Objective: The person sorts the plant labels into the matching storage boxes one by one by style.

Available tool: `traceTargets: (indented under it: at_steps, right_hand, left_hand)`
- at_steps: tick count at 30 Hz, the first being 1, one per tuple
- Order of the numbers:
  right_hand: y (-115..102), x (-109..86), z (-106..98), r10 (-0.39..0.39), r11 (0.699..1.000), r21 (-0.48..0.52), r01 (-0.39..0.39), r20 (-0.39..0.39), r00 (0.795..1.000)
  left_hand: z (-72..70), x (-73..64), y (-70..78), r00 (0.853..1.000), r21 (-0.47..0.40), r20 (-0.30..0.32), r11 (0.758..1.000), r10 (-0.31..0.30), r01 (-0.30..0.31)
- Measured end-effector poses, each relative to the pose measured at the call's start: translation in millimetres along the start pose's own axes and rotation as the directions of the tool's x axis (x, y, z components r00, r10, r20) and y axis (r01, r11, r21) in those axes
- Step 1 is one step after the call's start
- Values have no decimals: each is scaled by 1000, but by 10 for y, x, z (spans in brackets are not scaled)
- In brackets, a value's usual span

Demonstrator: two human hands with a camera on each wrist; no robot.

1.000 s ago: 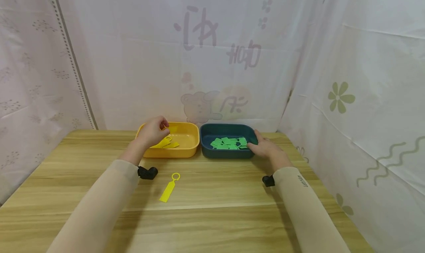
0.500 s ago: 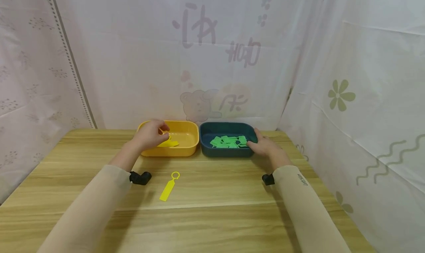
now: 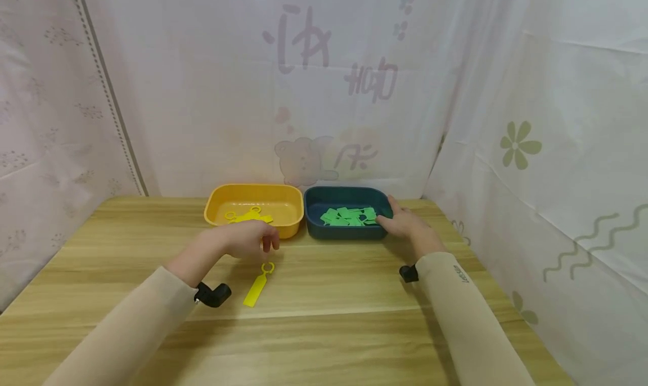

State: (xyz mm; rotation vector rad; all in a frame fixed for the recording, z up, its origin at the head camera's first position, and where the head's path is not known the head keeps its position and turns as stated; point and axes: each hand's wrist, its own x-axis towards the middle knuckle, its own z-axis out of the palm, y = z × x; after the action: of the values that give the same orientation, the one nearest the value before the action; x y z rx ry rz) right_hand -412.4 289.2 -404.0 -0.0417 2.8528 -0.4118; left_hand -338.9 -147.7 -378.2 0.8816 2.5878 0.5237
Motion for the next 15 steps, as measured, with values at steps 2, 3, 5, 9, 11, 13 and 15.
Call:
traceTargets:
  at_steps: [2,3,5,9,11,13,15]
  right_hand:
    - [-1,-1,15,1,1000,-4,-1,-1,1000]
    - [-1,1,22,1,1000,-3,-1,-4,1000]
    - [-1,3,33,3,1000,-3,-3,-12,1000]
    - [4,9,41,6,1000,-1,-6,-20,1000]
    - [2,2,39,4,1000,2,-4,-20,1000]
    - [-2,-7,34,4,1000,1,-4,-18,1000]
    - [-9,-17,28,3,1000,0,-3,-13,1000]
  left_hand:
    - [60,-3,-1,999,-13,43,1000,-27,28]
    - [88,-10,1,997,-21,61,999,-40,42]
    - [142,-30,6,993,-29,101,997,-66,69]
    - [222,-44,25,982,-1,162,995,-96,98]
    - [241,-28,32,980,7,171,995,-97,98]
    - [264,1,31,984,8,153,996,-86,86]
    - [290,28,27,990,11,124,998,-70,70]
